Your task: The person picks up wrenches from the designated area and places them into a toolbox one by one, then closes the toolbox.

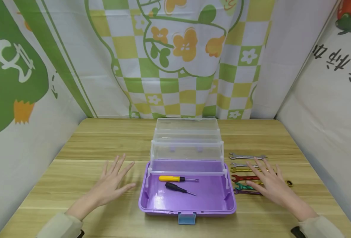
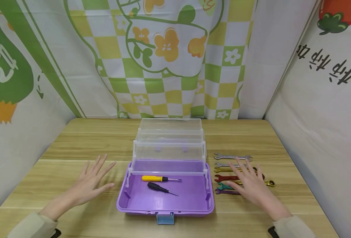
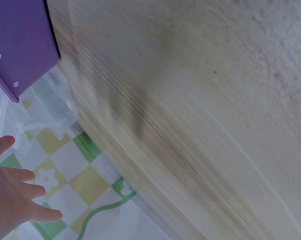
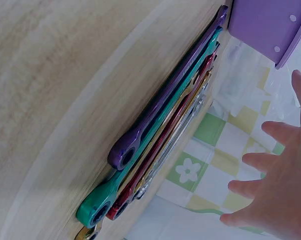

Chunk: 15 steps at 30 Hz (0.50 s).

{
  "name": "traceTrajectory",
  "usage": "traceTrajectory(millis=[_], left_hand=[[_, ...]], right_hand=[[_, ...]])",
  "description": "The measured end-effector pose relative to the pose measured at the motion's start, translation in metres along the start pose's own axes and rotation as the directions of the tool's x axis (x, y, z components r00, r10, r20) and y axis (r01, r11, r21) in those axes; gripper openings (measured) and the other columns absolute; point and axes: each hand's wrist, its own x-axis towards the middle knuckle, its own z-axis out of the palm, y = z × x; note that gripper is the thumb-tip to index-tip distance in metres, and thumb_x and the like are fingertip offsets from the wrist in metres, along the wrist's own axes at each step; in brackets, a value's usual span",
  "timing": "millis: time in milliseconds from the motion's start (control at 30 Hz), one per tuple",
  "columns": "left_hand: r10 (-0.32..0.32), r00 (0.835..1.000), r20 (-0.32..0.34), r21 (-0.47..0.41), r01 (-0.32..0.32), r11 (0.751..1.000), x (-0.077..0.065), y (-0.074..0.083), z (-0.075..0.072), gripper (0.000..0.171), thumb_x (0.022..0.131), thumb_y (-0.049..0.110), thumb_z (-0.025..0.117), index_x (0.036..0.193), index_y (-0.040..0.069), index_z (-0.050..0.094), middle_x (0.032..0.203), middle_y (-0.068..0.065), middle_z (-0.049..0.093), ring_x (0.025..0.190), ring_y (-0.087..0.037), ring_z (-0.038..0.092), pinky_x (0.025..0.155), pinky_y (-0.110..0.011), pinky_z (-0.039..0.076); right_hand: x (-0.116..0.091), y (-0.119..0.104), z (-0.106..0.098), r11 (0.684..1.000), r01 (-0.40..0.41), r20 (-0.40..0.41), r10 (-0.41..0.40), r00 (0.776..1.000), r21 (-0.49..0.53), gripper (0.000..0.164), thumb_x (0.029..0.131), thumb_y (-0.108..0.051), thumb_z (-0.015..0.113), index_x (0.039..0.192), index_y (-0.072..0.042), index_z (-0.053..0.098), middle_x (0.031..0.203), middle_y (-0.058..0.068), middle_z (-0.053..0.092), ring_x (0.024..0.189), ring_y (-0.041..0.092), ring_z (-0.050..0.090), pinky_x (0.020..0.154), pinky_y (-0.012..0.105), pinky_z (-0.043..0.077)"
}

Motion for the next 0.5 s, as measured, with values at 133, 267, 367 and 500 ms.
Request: traceTrajectory(millis=[133, 267, 367, 500], left_hand=[[-0.036, 0.999, 0.018, -0.134, 0.038, 0.99, 0.0, 0.004, -0.001, 0.064, 0.085, 0.042, 0.051, 0.137, 0.01, 0.031, 0.145, -0.02, 0.006, 0.131, -0.039, 0.005, 0.105, -0.054, -0.008], [-0.053, 0.999, 0.002, -0.232, 0.052, 0.971, 0.001, 0.009, 0.0, 0.059, 0.085, 0.035, 0.054, 0.135, 0.009, 0.034, 0.143, -0.021, 0.015, 0.128, -0.043, 0.013, 0.102, -0.063, 0.004], [-0.059, 0.998, -0.019, -0.29, 0.051, 0.956, 0.001, 0.012, 0.002, 0.056, 0.085, 0.031, 0.056, 0.132, 0.007, 0.038, 0.14, -0.023, 0.022, 0.123, -0.047, 0.021, 0.094, -0.069, 0.017], [-0.099, 0.995, -0.01, -0.398, 0.087, 0.913, 0.002, 0.016, 0.005, 0.056, 0.085, 0.03, 0.057, 0.131, 0.005, 0.038, 0.138, -0.023, 0.028, 0.12, -0.047, 0.029, 0.089, -0.068, 0.027]], right_hand=[[0.0, 0.001, -0.001, 1.0, 0.021, -0.019, -0.021, 1.0, 0.012, 0.067, 0.087, -0.043, 0.049, 0.142, -0.024, 0.015, 0.145, 0.017, 0.013, 0.129, 0.043, 0.007, 0.103, 0.055, -0.014], [-0.001, 0.002, -0.001, 0.998, 0.051, -0.051, -0.049, 0.997, 0.037, 0.066, 0.086, -0.04, 0.053, 0.141, -0.022, 0.023, 0.144, 0.017, 0.018, 0.126, 0.045, 0.016, 0.104, 0.056, -0.009], [-0.002, 0.005, -0.002, 0.996, 0.064, -0.057, -0.06, 0.997, 0.067, 0.064, 0.085, -0.038, 0.055, 0.139, -0.018, 0.029, 0.142, 0.019, 0.022, 0.123, 0.045, 0.022, 0.104, 0.059, -0.002], [-0.003, 0.007, -0.002, 0.992, 0.055, -0.053, -0.049, 0.997, 0.112, 0.06, 0.083, -0.037, 0.058, 0.134, -0.013, 0.038, 0.138, 0.022, 0.028, 0.119, 0.046, 0.029, 0.098, 0.066, 0.012]])
